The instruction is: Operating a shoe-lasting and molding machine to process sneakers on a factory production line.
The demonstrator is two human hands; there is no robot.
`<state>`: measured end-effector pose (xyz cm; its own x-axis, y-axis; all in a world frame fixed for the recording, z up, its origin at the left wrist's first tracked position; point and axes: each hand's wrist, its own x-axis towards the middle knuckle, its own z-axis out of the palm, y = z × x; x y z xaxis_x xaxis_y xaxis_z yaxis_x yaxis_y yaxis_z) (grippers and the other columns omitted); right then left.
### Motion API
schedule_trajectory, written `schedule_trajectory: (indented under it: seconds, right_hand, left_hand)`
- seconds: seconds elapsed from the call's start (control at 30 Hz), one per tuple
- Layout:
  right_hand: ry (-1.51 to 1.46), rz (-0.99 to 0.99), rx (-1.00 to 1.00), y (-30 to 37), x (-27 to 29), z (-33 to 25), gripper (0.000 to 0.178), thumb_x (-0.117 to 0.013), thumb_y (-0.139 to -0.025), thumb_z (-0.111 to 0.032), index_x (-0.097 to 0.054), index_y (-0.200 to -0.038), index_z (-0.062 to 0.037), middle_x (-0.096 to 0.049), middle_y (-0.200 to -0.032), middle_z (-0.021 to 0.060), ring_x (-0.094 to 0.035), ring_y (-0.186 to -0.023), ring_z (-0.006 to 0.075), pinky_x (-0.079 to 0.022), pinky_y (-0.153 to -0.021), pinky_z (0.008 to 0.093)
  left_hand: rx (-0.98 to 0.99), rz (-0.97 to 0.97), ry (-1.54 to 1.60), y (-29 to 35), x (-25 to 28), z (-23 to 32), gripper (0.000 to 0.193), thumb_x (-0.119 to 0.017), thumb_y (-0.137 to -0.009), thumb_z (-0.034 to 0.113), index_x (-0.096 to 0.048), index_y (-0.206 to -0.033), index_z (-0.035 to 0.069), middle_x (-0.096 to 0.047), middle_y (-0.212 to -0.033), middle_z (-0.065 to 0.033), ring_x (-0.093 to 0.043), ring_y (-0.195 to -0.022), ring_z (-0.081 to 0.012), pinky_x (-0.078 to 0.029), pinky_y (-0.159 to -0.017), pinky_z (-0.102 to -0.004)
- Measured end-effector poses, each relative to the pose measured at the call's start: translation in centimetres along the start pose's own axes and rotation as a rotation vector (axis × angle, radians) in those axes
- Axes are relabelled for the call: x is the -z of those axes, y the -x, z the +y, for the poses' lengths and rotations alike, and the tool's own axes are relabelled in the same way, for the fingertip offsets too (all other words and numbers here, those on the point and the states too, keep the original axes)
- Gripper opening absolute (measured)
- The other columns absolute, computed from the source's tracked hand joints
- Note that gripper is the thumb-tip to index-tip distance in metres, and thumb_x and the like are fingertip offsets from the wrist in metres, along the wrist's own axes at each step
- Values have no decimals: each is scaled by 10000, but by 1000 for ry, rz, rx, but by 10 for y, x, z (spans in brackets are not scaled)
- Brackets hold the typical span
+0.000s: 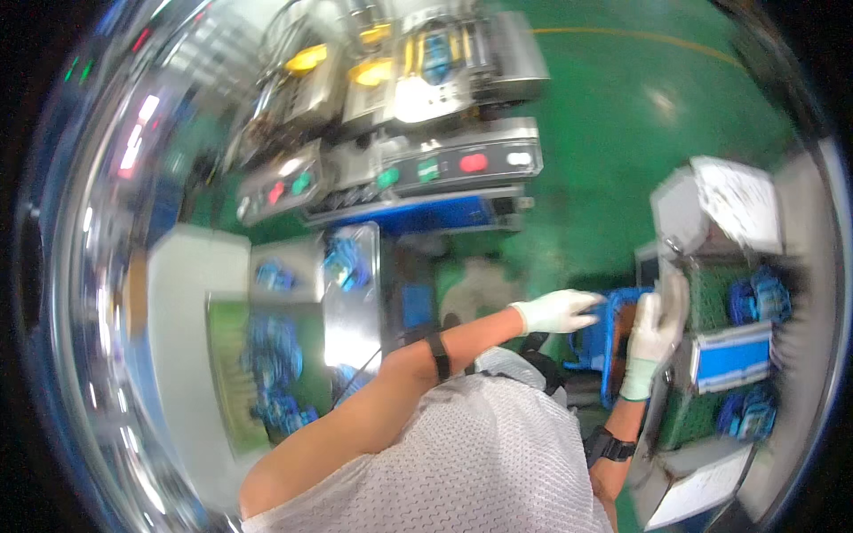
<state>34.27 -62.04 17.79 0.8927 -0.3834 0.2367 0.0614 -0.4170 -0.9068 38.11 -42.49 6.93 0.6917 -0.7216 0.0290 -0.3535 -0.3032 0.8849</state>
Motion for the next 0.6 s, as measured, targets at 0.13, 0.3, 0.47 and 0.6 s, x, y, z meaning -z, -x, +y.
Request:
schedule_trajectory:
  seconds: [0.13,0.3,0.47,0.6]
  right_hand:
    - [74,-1109,-208,46,-139,110,635,-688,-939,-182,-421,-1471,41,-508,-1478,235,-504,-1373,306,-396,-1140,380]
    - [330,-1516,-169,95,-238,82,635,-682,-938,-198,-423,-1454,66,-551,-1421,268,-548,-1331,319,-425,-1114,374]
    - [516,-1529,-177,108,-293,107,577,-684,-934,-211,-493,-1378,103,-620,-1326,262,-624,-1221,300,-479,-1046,376]
    - [700,-1443,-454,111,-301,80,580,-717,-931,-240,-531,-1380,77,-682,-1161,119,-590,-814,117,-507,-718,280]
  left_hand:
    - [937,439,-105,278,96,-61,372,-554,-930,350,-681,-1136,69,-675,-1194,-189,-635,-1110,-398,-503,-956,-490]
    - [1504,1557,-597,652,60,-33,236,-581,-970,259,-690,-975,50,-721,-919,-167,-691,-832,-365,-543,-767,-463]
    - [1844,1995,-127,788,-123,13,331,-697,-891,264,-662,-1068,-14,-717,-1014,-216,-690,-962,-372,-531,-887,-432]
    - [2128,2132,234,779,-183,-4,950,-833,-796,349,-341,-1490,-73,-517,-1392,-279,-528,-1292,-389,-419,-1094,-438]
